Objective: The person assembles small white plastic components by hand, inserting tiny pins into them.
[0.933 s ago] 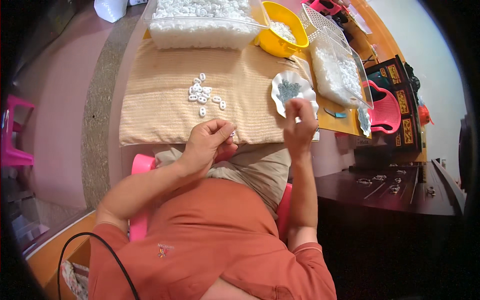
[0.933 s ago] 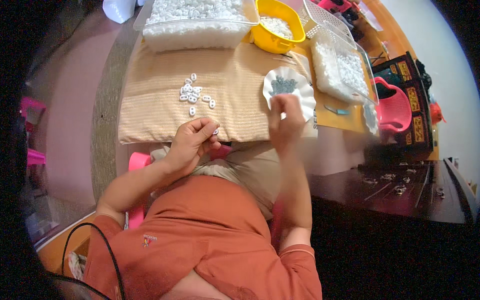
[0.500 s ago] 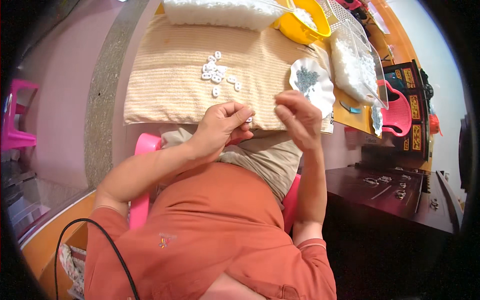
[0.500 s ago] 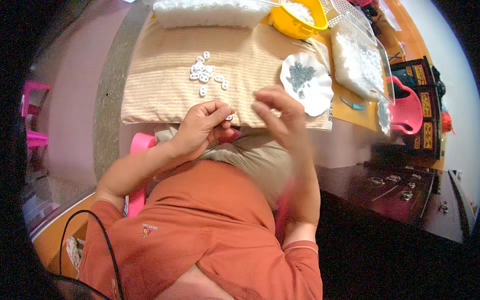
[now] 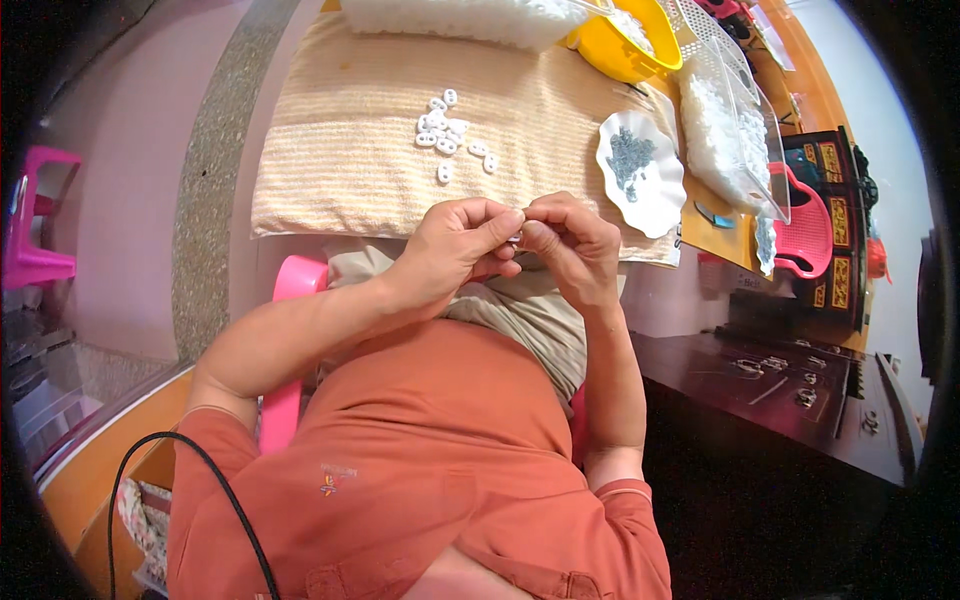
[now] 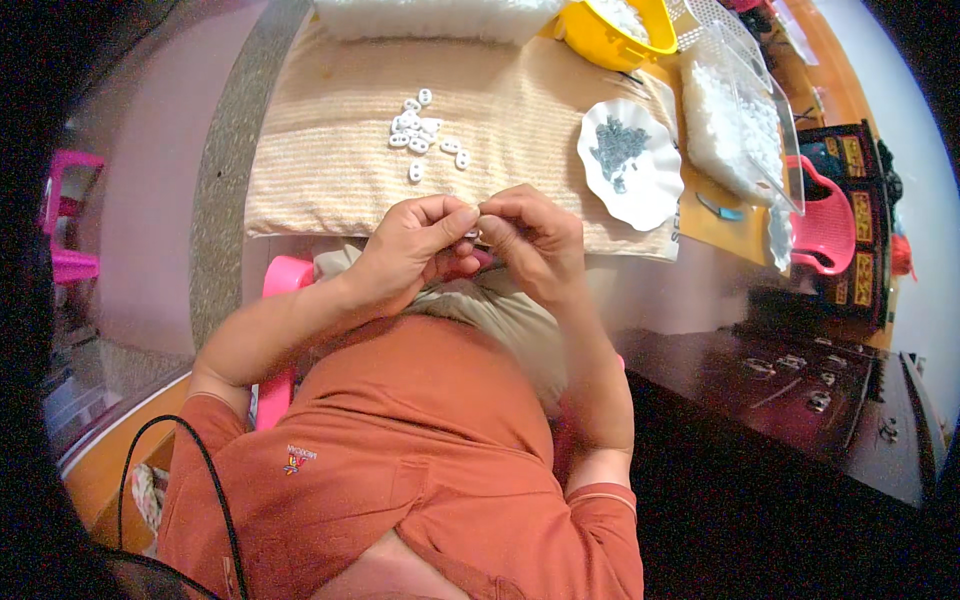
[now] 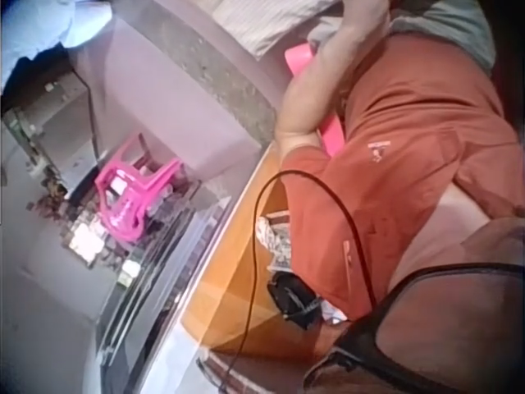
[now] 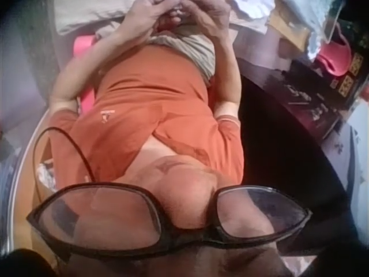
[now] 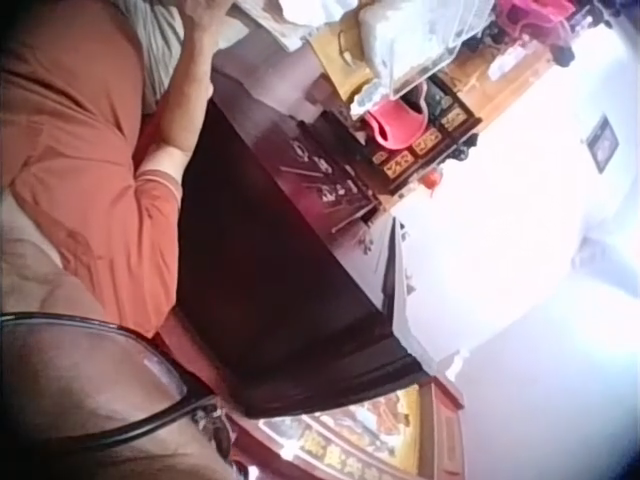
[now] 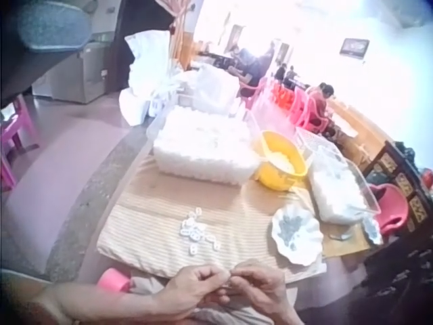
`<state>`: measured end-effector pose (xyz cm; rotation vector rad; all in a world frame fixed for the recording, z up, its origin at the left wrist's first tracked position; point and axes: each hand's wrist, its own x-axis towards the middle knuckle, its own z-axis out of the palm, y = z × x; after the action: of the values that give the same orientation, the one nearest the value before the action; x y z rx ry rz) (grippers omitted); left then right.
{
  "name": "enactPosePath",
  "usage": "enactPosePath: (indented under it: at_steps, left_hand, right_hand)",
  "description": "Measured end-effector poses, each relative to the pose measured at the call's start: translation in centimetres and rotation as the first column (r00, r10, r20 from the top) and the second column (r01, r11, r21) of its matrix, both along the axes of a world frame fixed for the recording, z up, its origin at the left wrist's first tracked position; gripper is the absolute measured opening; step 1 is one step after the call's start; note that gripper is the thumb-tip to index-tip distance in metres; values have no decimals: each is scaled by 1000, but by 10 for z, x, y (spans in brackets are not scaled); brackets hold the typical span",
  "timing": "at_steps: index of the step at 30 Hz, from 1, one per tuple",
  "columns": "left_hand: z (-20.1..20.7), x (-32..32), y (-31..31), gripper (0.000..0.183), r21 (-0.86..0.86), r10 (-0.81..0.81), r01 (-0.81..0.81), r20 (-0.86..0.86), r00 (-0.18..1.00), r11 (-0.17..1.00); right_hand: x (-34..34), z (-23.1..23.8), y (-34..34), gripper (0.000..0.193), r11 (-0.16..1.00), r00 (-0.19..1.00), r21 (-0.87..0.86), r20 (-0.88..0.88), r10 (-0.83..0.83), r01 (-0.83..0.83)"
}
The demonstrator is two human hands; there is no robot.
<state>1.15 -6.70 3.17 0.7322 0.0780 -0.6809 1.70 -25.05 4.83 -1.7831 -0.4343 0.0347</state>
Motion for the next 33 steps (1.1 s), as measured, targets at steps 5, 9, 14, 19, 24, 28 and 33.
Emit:
enactPosePath:
  at_steps: [5, 9, 14, 19, 24, 28, 33]
  left_hand:
    - [1, 1, 2, 16, -30, -8, 7, -23, 1000, 1000]
    - [3, 4, 2, 14, -5, 55, -55, 10, 998, 998]
    - [0, 6, 4, 17, -4, 94, -94, 9, 995, 996]
    - [-6, 7, 4, 19, 34, 67, -66, -11, 998, 997]
    - [-3, 8, 4, 21, 72, 59, -56, -42, 997, 996]
    - [-3, 9, 4, 21, 66, 64, -61, -48, 997, 996]
    - [-4, 9, 4, 21, 70, 71, -67, -50, 996, 995]
  right_hand:
    - [-3, 3, 5, 5, 997, 994, 36, -85, -69, 72]
    - [-3, 0, 2, 6, 989, 984, 107, -162, -81, 99]
    - [-2, -4, 1, 8, 983, 967, 153, -248, -62, 102]
    - [-1, -8, 0, 8, 983, 969, 153, -237, -65, 104]
    - [-2, -11, 0, 7, 972, 964, 207, -259, -53, 109]
    - [-1, -11, 1, 7, 980, 970, 179, -238, -45, 89]
    - [-1, -14, 1, 7, 981, 968, 170, -243, -53, 96]
